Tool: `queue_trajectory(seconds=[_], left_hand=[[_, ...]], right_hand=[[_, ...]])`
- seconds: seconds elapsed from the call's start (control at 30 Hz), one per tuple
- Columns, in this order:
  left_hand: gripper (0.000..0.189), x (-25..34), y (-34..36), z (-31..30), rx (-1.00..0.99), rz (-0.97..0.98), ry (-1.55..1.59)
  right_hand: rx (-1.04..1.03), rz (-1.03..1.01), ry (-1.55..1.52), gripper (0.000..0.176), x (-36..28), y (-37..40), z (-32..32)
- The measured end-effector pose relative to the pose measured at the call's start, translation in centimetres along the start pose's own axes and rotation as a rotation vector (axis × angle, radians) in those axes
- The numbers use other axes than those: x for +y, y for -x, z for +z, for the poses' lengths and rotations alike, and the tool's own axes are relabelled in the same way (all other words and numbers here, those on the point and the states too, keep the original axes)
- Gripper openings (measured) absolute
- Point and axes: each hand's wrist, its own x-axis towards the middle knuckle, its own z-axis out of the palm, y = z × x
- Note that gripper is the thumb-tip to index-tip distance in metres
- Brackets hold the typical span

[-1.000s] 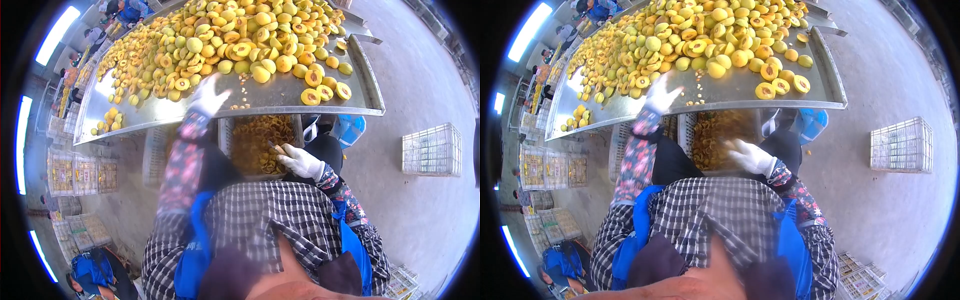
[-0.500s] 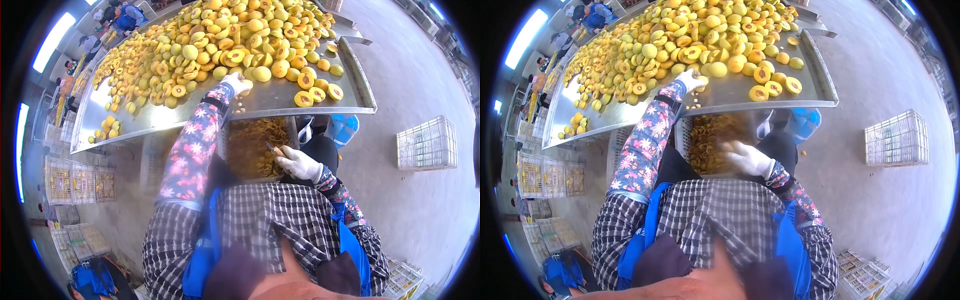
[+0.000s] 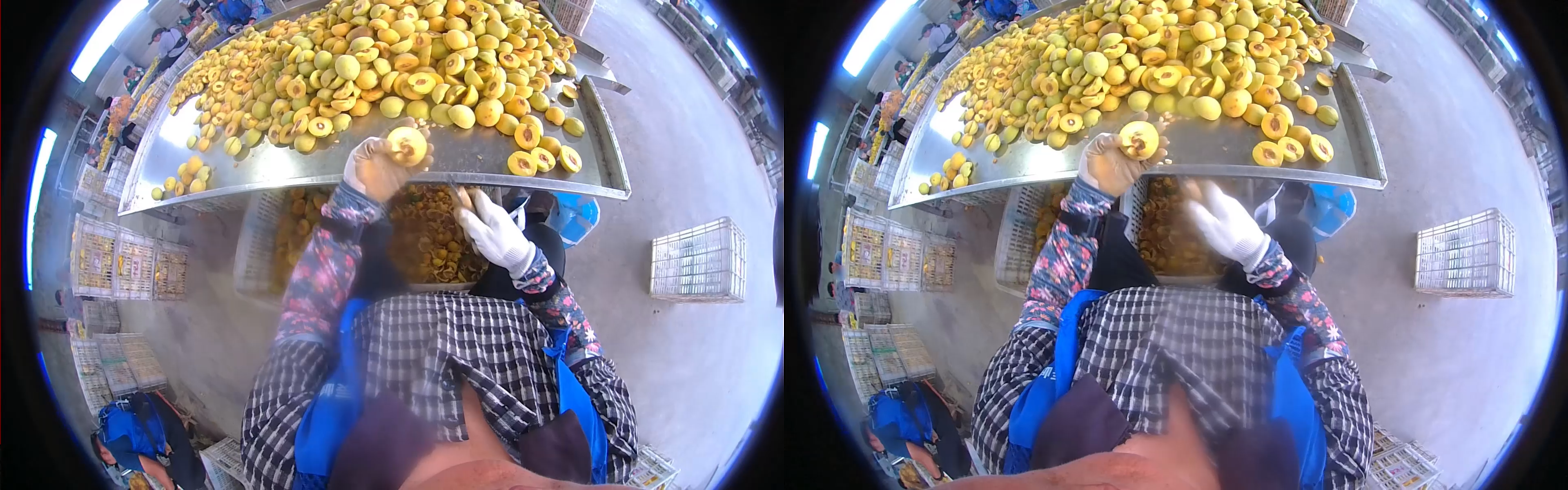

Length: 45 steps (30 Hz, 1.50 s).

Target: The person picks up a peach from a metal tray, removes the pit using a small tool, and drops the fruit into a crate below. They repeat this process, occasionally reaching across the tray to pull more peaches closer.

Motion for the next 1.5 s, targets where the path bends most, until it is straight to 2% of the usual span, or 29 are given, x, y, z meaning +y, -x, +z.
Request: queue_trajectory(seconds=[0.07,0.1,0.2,0.23,0.33,0.37,0.43,0.53,0.67,0.77,0.83,0.93,1.07,1.13,1.17,1.27,1.33,1.43,1.47,1.5], left_hand=[[0.046,-1.8,0.5,1.0,0.030,0.069,0.070],[0.050,-2.7,0.7,1.1,0.055,0.147,-0.071],[0.053,-4.7,0.9,2.0,0.176,0.347,-0.224],[0.054,-5.0,1.1,2.4,0.212,0.366,-0.261],[0.055,-5.9,0.8,2.1,0.248,0.500,-0.466],[0.054,-6.2,0.8,2.1,0.255,0.599,-0.656],[0.052,-6.7,1.0,2.7,0.263,0.789,-1.041],[0.043,-7.2,1.2,2.5,0.187,0.680,-0.656],[0.042,-7.5,1.2,2.9,0.199,0.706,-0.640],[0.041,-7.2,1.4,3.5,0.215,0.696,-0.656],[0.040,-7.2,1.6,3.4,0.235,0.675,-0.642],[0.050,-7.4,1.3,2.6,0.302,0.737,-0.733],[0.036,-7.4,1.2,2.7,0.322,0.684,-0.696],[0.034,-6.9,1.1,1.7,0.339,0.582,-0.785],[0.038,-7.2,1.2,1.4,0.343,0.599,-0.832],[0.046,-7.1,1.1,2.2,0.336,0.612,-0.922],[0.045,-6.6,1.1,2.3,0.309,0.582,-0.911],[0.034,-7.8,0.7,2.9,0.278,0.810,-0.707],[0.035,-7.8,0.6,2.5,0.297,0.794,-0.723],[0.036,-7.7,0.6,2.0,0.317,0.777,-0.739]], right_hand=[[0.108,-0.095,0.140,0.032,-2.4,-1.3,0.3],[0.163,-0.150,0.206,0.034,-3.2,-1.7,0.7],[0.230,-0.179,0.348,0.030,-3.9,-2.6,1.8],[0.300,-0.272,0.390,0.027,-3.9,-2.7,2.2],[0.302,-0.337,0.395,0.026,-4.3,-2.5,2.7],[0.259,-0.249,0.359,0.024,-4.7,-2.3,2.8],[0.252,-0.223,0.334,0.025,-4.5,-2.2,3.0],[0.264,-0.224,0.310,0.027,-4.7,-1.9,3.1],[0.278,-0.237,0.329,0.028,-4.1,-1.9,3.2],[0.378,-0.412,0.430,0.024,-3.8,-2.4,3.6],[0.351,-0.402,0.448,0.024,-3.6,-2.1,3.8],[0.322,-0.399,0.484,0.025,-2.9,-2.0,3.9],[0.215,-0.261,0.548,0.026,-3.5,-2.3,3.1],[0.203,-0.360,0.480,0.027,-1.8,-2.5,3.0],[0.197,-0.409,0.446,0.027,-1.0,-2.4,3.1],[0.049,-0.172,0.208,0.031,-0.5,-2.6,3.4],[0.006,-0.100,0.176,0.032,-1.6,-2.9,2.6],[-0.078,0.007,0.103,0.032,-2.3,-3.0,2.0],[-0.108,0.043,0.075,0.032,-2.3,-3.1,1.9],[-0.092,-0.028,0.124,0.032,-2.1,-3.2,2.3]])
